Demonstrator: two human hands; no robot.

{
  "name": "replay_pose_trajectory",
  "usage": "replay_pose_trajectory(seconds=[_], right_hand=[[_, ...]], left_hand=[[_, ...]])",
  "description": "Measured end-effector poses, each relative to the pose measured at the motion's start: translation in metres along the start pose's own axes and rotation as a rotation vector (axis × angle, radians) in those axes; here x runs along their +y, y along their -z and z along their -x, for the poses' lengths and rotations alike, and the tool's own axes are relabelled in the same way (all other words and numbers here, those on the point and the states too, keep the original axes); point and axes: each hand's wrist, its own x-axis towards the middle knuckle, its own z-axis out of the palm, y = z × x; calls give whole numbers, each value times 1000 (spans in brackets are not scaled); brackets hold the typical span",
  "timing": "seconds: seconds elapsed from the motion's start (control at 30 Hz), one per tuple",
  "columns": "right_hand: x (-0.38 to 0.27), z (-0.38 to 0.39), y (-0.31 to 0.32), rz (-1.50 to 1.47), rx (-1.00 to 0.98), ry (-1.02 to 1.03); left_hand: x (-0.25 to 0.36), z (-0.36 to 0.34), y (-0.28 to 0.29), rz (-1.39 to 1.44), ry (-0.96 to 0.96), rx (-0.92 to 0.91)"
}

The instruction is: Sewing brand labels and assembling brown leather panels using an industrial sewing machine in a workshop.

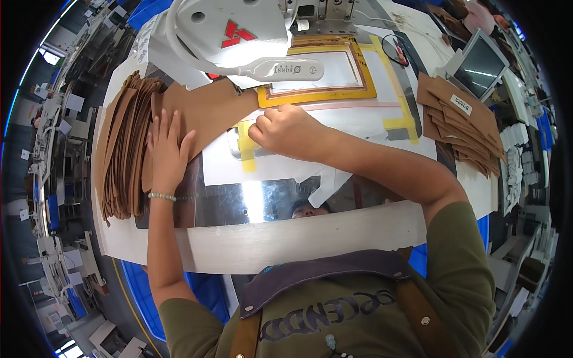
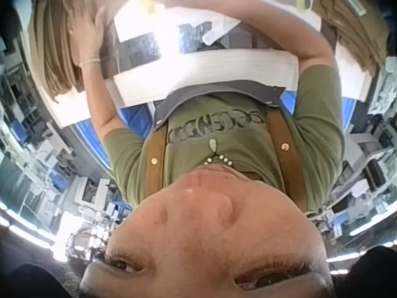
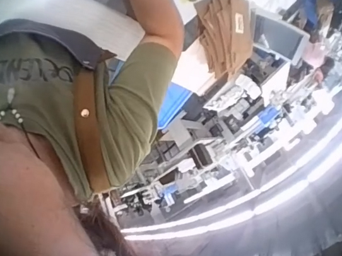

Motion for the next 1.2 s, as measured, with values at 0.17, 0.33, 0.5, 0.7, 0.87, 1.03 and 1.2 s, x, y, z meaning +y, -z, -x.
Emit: replay_pose_trajectory(seconds=[0.17,0.33,0.5,0.7,0.87,1.03,1.2], right_hand=[[4,-2,-1,-13,9,4],[2,-14,-14,84,-72,-12],[-5,-29,-29,103,-166,55],[5,-17,-17,111,-69,41],[9,5,12,66,-43,50],[39,49,46,-2,-134,58],[66,104,88,74,-248,-169]], left_hand=[[-1,70,33,4,-193,101],[-16,104,33,-68,-211,207],[-40,102,22,-228,-152,218],[-52,98,13,-10,16,270],[-46,88,13,71,-51,281],[-17,53,11,125,-265,274],[34,1,4,123,-523,293]])
